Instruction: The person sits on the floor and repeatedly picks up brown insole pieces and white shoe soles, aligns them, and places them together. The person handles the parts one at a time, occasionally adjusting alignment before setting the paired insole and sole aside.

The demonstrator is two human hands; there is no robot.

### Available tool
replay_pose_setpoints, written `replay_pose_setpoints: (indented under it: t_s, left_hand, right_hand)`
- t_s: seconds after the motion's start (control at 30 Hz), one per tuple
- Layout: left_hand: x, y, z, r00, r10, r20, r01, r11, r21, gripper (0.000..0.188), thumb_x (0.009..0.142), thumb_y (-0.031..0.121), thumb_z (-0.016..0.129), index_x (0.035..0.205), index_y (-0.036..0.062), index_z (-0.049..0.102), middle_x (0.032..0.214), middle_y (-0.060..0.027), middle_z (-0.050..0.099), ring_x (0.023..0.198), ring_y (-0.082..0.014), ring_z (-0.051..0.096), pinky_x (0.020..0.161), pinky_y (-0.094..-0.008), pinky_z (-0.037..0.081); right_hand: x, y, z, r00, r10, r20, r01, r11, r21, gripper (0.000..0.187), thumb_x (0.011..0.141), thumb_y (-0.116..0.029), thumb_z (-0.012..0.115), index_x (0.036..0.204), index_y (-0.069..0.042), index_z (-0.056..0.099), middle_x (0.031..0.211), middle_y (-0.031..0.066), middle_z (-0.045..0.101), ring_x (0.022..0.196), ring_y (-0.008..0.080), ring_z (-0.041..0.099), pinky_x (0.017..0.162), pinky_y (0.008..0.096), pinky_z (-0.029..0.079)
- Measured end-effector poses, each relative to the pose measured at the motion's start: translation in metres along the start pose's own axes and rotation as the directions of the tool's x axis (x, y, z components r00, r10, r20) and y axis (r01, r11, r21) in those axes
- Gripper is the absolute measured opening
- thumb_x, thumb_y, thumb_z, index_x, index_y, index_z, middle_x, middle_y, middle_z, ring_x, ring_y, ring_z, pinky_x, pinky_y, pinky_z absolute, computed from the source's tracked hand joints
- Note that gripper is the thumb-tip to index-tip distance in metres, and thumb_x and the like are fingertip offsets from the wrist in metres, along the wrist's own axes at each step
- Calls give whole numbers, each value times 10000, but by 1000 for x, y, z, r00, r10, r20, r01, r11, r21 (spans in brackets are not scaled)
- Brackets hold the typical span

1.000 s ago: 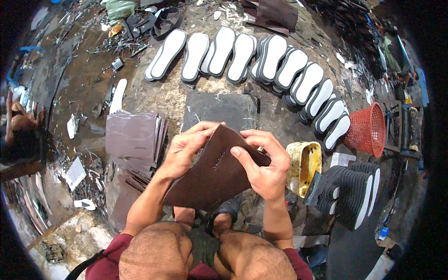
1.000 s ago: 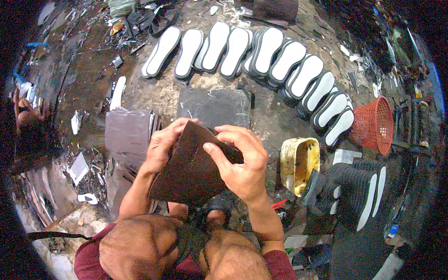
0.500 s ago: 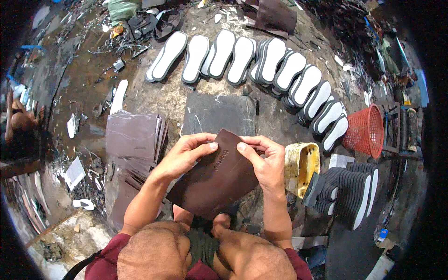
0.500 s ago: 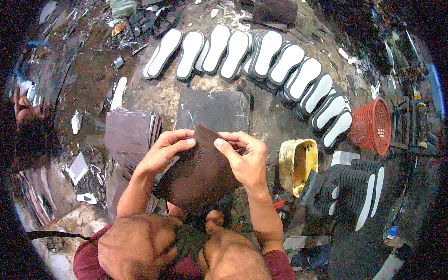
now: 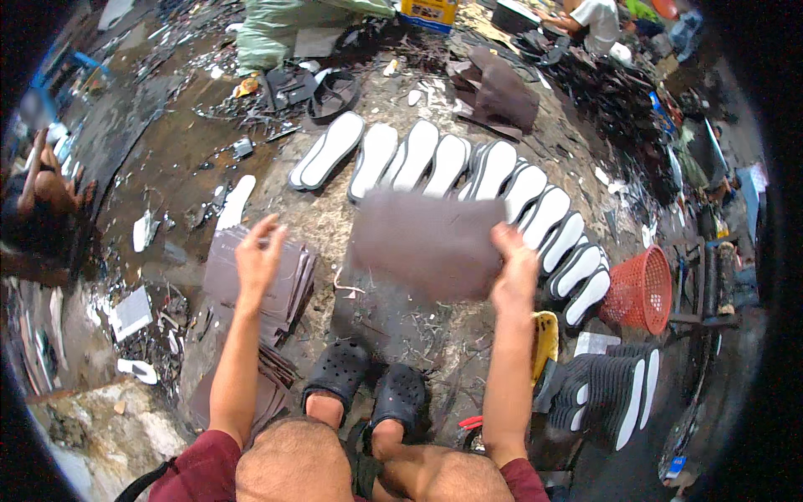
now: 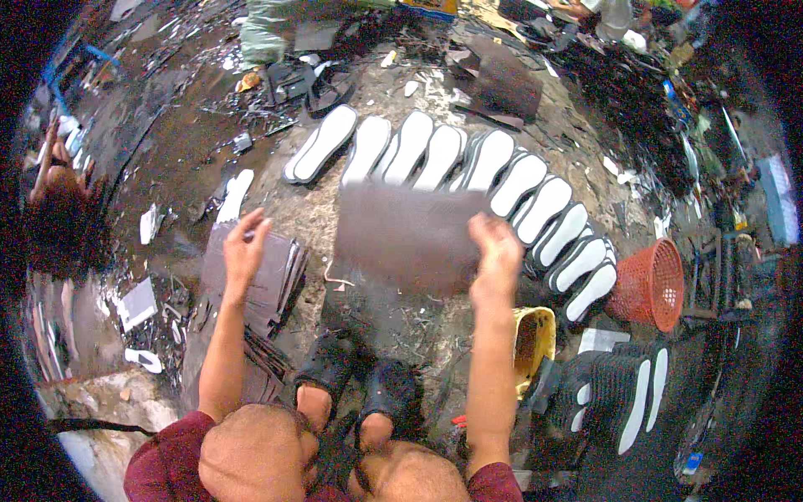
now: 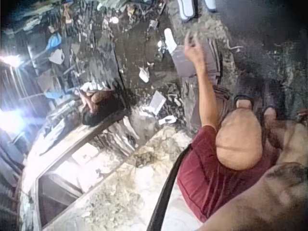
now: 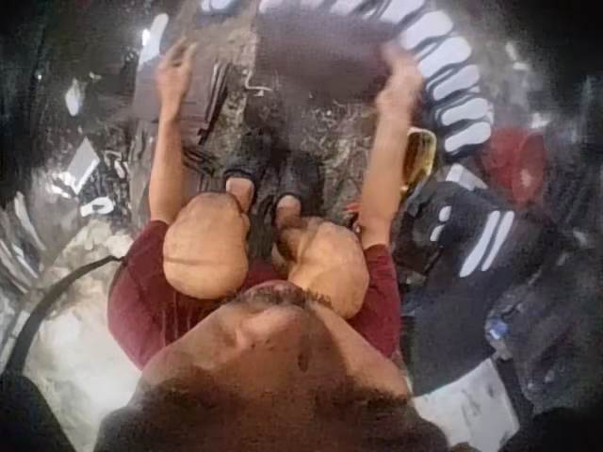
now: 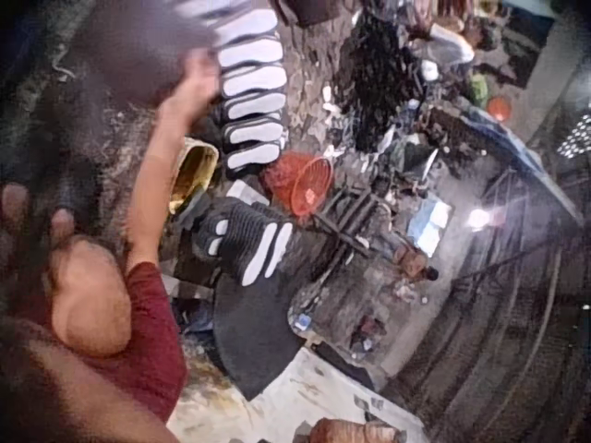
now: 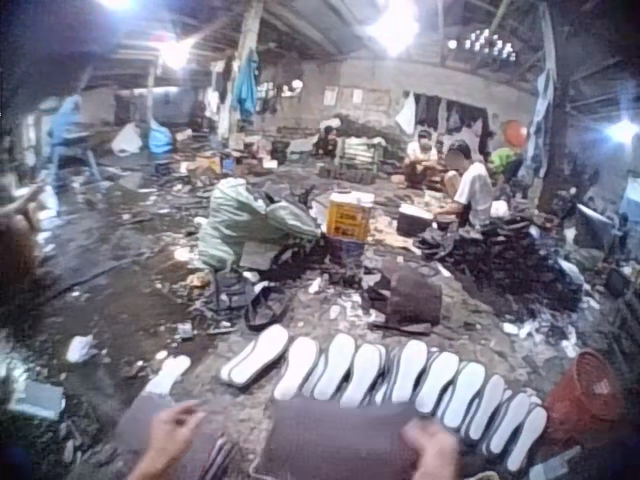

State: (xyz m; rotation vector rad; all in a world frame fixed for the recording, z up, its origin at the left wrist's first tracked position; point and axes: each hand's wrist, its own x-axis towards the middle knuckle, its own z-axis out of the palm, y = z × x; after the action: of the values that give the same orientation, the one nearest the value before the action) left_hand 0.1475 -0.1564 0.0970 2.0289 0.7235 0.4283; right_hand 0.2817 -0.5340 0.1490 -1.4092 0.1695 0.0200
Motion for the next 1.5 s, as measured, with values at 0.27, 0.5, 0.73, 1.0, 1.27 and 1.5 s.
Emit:
replay_pose_setpoints:
  t_s: [0.27, 0.5, 0.73, 1.0, 1.27, 1.5]
  left_hand:
    - [-8, -206, -86, 961, -135, -242, 262, 727, 635, 636, 884, 343, 670, 1375, -36, 528, 1384, -241, 530, 1293, -379, 489, 1099, -442, 376]
    - [11, -189, -102, 958, -189, -216, 285, 714, 639, 547, 728, 220, 750, 1230, 28, 652, 1080, -206, 675, 1085, -362, 620, 963, -442, 480]
    - [-8, -113, -111, 975, 58, -216, 44, 896, 441, 493, 695, 18, 671, 1174, 97, 585, 701, -114, 674, 682, -287, 687, 658, -411, 539]
    - [-113, 91, 15, 523, 497, 693, -485, 842, -237, 488, 695, 20, 721, 1178, 47, 657, 936, -113, 643, 921, -303, 611, 841, -417, 507]
    - [-77, 89, 40, 477, 793, 379, -842, 536, -63, 390, 642, -14, 710, 1009, 116, 712, 1007, -54, 607, 1096, -299, 576, 1054, -485, 412]
    - [-56, -48, 114, 633, 521, 572, -559, 819, -127, 294, 678, -111, 616, 919, 39, 693, 1160, -127, 584, 1159, -348, 574, 978, -416, 474]
  right_hand:
    - [-2, -70, 65, 980, -132, -152, 168, 952, 256, 579, 954, -160, 631, 1459, -2, 397, 1316, 184, 594, 1153, 286, 624, 844, 409, 586]
    - [-93, 31, 46, 996, 88, 15, -88, 996, -8, 495, 959, -113, 624, 1423, -29, 473, 1234, 165, 661, 1000, 230, 691, 755, 323, 589]
    - [-143, 96, 60, 975, 101, 196, -60, 977, -206, 407, 953, -79, 634, 1345, -5, 551, 1170, 131, 693, 964, 165, 677, 801, 277, 549]
    - [-116, 64, 82, 861, 401, 314, -415, 909, -23, 402, 904, -80, 674, 1290, 8, 601, 1125, 80, 690, 986, 157, 644, 857, 287, 526]
    - [-157, 40, 31, 909, 403, -110, -365, 893, 264, 539, 862, 16, 660, 1316, -52, 378, 1122, 155, 660, 928, 261, 680, 749, 411, 591]
    - [-190, 84, -28, 593, 751, 290, -665, 660, -349, 418, 921, -92, 683, 1310, -8, 553, 1052, 163, 719, 908, 242, 718, 732, 367, 599]
